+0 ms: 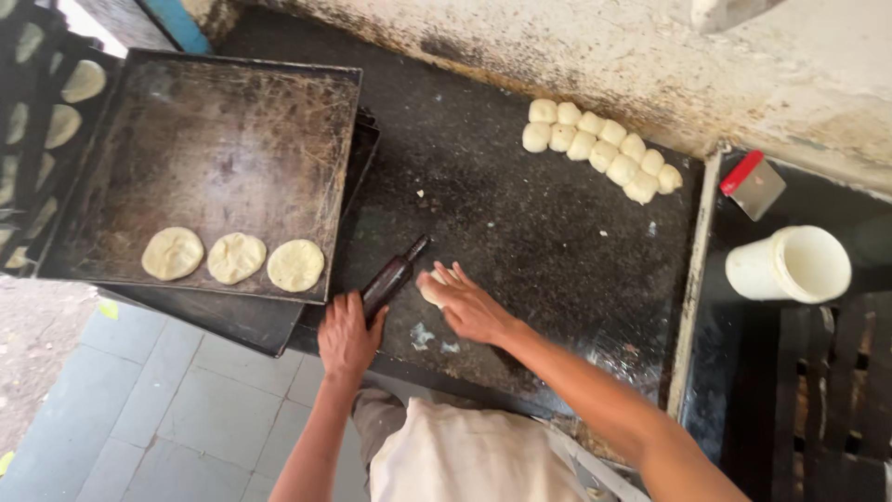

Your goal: The person flattens small pieces of dough using a rolling pin and places the resulting round dough onto a metal tray.

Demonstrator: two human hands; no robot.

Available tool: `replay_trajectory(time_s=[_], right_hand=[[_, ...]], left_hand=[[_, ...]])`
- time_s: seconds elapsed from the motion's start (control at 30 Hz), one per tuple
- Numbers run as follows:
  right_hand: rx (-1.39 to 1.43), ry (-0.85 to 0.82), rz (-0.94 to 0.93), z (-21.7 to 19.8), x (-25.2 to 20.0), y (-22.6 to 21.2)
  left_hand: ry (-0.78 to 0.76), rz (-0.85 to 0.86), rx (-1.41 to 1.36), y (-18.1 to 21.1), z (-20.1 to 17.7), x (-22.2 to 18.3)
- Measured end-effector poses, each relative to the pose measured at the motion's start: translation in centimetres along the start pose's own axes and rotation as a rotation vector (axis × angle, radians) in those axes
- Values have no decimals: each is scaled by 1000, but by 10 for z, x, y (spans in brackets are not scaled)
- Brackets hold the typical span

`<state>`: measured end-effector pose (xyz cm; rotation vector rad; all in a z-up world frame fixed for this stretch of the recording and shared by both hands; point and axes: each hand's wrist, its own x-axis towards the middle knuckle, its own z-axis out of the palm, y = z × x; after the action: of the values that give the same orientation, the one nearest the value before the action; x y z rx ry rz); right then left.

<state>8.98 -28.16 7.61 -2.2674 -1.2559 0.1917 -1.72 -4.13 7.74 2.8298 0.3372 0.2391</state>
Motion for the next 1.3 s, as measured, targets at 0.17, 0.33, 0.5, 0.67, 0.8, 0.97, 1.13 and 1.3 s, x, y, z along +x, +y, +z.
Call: replay_trajectory(time_s=[0.17, 0.33, 0.5, 0.67, 0.8, 0.97, 1.13, 1.3], right_hand=[[-103, 112, 106, 1, -25, -64], [-127, 105, 402, -30, 11, -22], [-6, 674, 255, -12, 16, 25], [-89, 416, 445, -9, 75, 93], [-33, 614, 314, 16, -13, 15], [312, 364, 617, 11, 2, 15], [-208, -14, 105, 13, 49, 16], [1151, -373, 506, 30, 172, -63]], left_hand=[[86, 18, -14, 11, 6, 10], [-146, 139, -128, 18, 15, 37], [-301, 501, -145, 35, 9, 61], [-202, 76, -272, 32, 22, 133], [-256, 482, -141, 30, 3, 34], [-79, 113, -182, -7, -3, -8], [-35, -149, -245, -27, -2, 0], [-205, -128, -295, -38, 5, -3]])
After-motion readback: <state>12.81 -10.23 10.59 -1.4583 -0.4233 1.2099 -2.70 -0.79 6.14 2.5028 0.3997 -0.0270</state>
